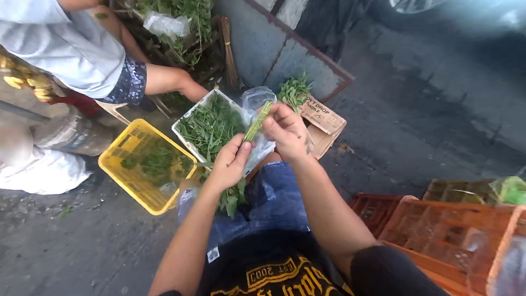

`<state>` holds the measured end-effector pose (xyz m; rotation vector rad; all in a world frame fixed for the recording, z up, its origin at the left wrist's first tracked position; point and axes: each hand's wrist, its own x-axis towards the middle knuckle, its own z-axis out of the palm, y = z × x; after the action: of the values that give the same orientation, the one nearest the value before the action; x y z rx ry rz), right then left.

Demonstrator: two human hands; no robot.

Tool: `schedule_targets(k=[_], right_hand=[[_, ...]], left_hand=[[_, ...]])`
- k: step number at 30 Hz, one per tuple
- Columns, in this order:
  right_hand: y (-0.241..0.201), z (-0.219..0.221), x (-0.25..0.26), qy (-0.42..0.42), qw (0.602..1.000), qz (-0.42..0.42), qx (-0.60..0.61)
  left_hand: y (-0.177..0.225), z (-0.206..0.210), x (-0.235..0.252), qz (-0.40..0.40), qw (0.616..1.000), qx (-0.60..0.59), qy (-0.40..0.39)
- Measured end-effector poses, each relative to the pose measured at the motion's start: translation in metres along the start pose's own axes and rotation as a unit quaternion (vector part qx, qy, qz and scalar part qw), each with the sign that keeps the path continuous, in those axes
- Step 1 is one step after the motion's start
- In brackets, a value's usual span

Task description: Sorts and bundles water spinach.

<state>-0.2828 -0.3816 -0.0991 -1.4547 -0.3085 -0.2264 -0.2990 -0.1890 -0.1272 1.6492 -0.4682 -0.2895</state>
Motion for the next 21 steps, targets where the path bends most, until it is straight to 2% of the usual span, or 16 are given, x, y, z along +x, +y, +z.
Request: schedule_targets(k=[2, 4, 8, 11, 13, 17, 19, 21], right_hand=[[0.006, 0.011, -0.003, 0.004, 0.996, 0.006, 0.085], [0.011, 0.019, -0.008, 0.020, 0.992, 0.014, 0.120], [0.017, 0.025, -0.021, 0.027, 0.994, 0.055, 0.090], [0.017, 0.016, -0.021, -0.023, 0.996, 0.076, 0.035], [0.014, 0.010, -0.016, -0.039, 0.997, 0.057, 0.032], [0.005, 0.015, -0.008, 0.019, 0.997, 0.008, 0.076], [0.010, 0.027, -0.017, 0.069, 0.989, 0.039, 0.128], [0.014, 0.030, -0.026, 0.075, 0.982, 0.072, 0.155]], left_hand=[[0.000, 0.005, 0.004, 0.010, 1.000, -0.029, -0.003], [0.000, 0.011, 0.003, 0.001, 0.999, -0.054, 0.002], [-0.003, 0.014, -0.002, -0.031, 0.996, -0.077, 0.023], [-0.009, 0.015, -0.008, -0.035, 0.994, -0.100, 0.030], [-0.009, 0.015, -0.010, -0.025, 0.994, -0.106, 0.027], [-0.008, 0.017, -0.012, -0.024, 0.995, -0.096, 0.017], [-0.005, 0.018, -0.012, -0.038, 0.995, -0.088, 0.029], [-0.005, 0.019, -0.011, -0.049, 0.995, -0.080, 0.043]])
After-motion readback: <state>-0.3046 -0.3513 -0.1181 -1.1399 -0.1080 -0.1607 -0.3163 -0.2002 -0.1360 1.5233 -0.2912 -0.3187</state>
